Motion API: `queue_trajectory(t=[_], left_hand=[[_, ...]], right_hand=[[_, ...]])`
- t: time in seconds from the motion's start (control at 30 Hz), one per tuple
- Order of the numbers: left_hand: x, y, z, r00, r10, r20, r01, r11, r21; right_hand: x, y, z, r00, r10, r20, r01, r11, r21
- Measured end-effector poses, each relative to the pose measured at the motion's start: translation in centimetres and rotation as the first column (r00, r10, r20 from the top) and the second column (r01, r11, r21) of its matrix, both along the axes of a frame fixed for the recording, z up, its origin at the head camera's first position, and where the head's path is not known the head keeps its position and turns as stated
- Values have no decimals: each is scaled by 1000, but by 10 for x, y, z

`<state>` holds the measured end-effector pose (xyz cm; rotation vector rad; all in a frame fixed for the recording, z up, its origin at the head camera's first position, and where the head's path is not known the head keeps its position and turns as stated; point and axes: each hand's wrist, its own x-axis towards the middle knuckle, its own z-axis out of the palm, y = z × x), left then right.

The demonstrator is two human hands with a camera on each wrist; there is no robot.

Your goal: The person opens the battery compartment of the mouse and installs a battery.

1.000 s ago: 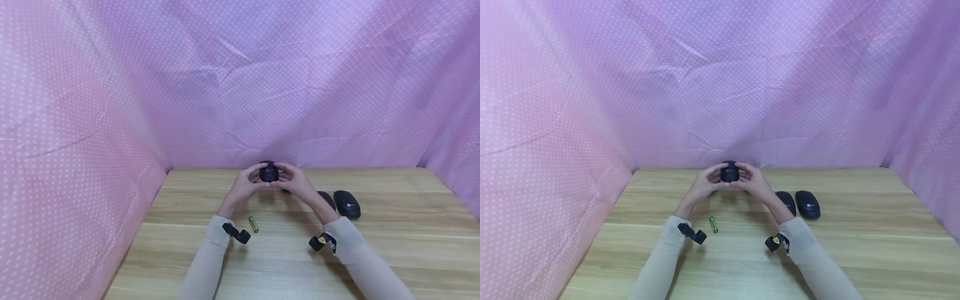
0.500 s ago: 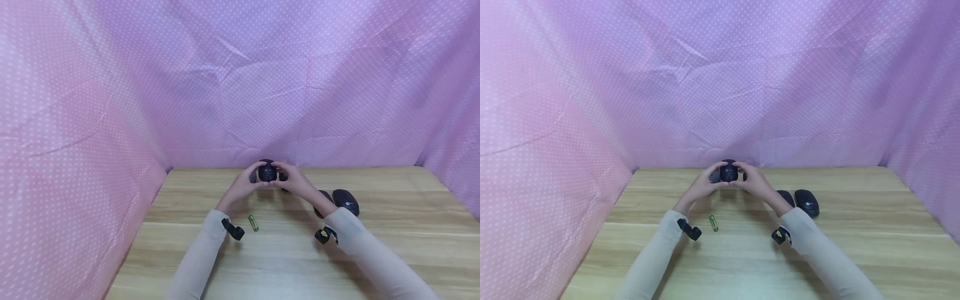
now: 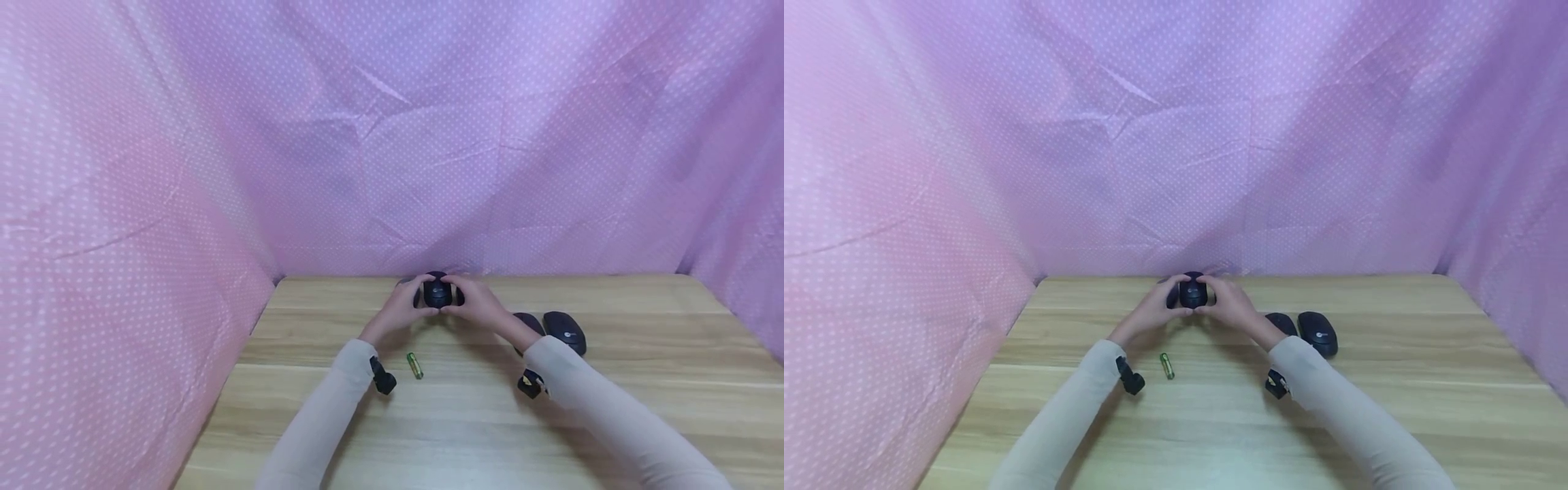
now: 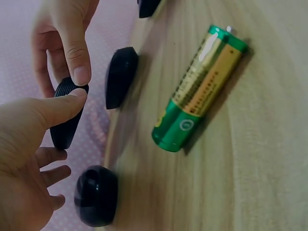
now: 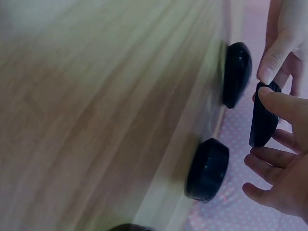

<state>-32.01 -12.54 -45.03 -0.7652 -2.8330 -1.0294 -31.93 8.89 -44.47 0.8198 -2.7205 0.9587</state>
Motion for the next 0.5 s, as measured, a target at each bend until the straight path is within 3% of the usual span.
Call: queue_trajectory(t=[0.5], left_hand=[[-12, 2, -11, 1000, -4, 20, 7, 993, -122]], right_hand=[[-8, -1, -14, 1000, -3, -12, 4, 997, 73]])
